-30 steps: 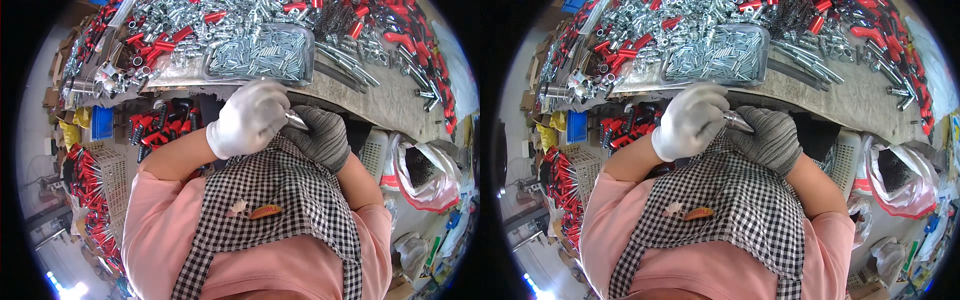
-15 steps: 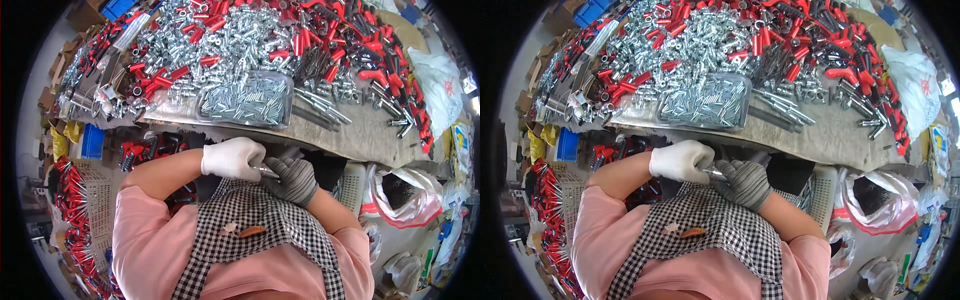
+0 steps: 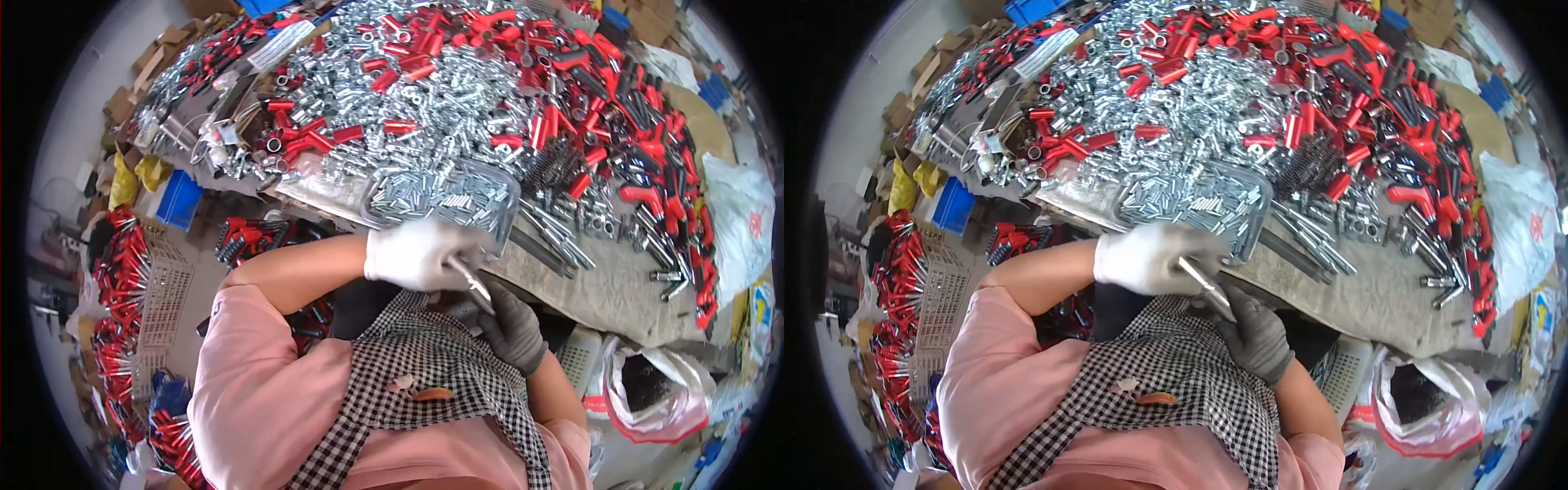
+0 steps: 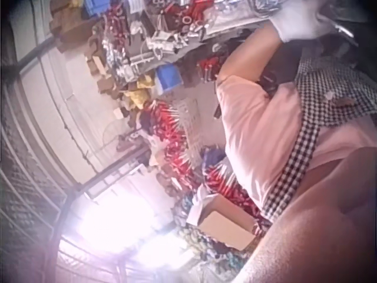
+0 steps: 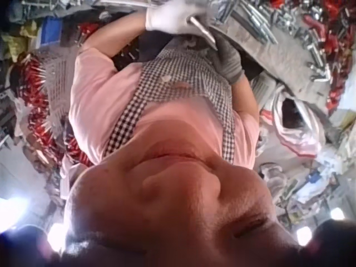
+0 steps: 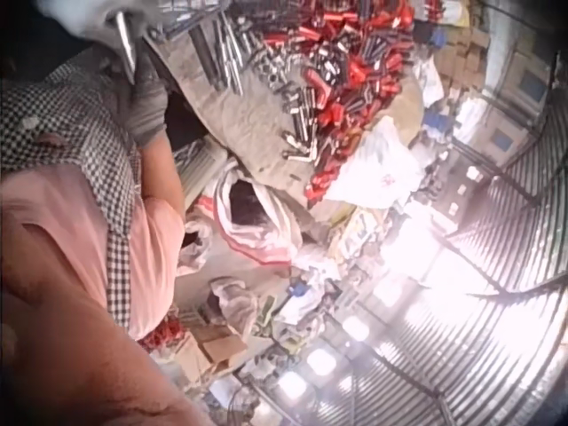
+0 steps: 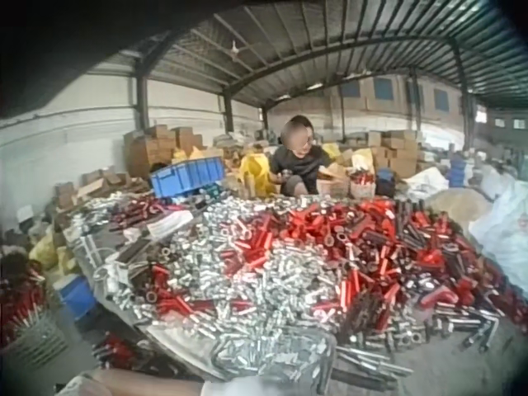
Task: Assembling hardware T-handle wrenches by fitting metal shafts into red plastic handles at a factory workstation.
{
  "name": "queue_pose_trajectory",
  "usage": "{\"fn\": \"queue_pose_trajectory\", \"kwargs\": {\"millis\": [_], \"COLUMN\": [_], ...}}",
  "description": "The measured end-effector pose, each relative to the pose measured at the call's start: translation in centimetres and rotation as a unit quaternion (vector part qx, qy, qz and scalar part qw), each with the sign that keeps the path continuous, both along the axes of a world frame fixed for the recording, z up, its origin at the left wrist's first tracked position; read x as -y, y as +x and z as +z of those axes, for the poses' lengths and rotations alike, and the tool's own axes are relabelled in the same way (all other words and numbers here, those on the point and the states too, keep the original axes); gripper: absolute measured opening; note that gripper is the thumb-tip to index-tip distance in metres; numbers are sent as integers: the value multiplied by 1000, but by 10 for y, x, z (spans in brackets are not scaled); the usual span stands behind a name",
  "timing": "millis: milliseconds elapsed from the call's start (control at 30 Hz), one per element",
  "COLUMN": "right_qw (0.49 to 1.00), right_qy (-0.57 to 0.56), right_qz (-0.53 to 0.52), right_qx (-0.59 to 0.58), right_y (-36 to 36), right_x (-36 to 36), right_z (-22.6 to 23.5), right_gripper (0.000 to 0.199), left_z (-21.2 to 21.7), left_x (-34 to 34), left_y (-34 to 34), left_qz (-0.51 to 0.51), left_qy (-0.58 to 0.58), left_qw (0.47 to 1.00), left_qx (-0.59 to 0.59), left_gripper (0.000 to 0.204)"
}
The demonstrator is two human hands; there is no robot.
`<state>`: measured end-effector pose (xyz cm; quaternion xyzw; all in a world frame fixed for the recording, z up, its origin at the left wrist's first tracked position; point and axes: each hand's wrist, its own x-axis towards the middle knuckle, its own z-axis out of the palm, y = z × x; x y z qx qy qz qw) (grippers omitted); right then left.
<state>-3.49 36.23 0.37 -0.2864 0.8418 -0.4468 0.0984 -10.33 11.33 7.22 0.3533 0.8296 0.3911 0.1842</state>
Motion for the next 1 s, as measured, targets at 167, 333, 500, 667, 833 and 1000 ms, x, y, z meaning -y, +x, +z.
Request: {"fn": "queue_pose_trajectory", "kwargs": {"millis": [167, 333, 500, 667, 833, 1000], "right_qw": [955, 957, 966, 902, 857, 839], "right_qy": [-248, -230, -192, -349, -384, -390], "right_qz": [-86, -85, -93, -101, -50, -12], "right_qx": [136, 158, 149, 232, 341, 379], "right_y": [4, -1, -6, 1, 1, 10], "right_x": [-7, -12, -6, 18, 30, 41], "right_z": [-8, -20, -16, -8, 9, 14], "right_gripper": [55, 58, 61, 67, 67, 65], "left_z": [13, -26, -43, -51, -21, -40], "left_x": [57, 153, 177, 164, 86, 72], "left_y": [-73, -132, -152, -135, -53, -24], "left_qz": [406, 420, 333, 397, 158, 51], "left_qy": [26, -364, -330, 407, 626, 666], "left_qw": [879, 795, 834, 819, 734, 696], "left_qx": [-248, -242, -292, -69, 210, 265], "left_gripper": [60, 50, 40, 38, 48, 56]}}
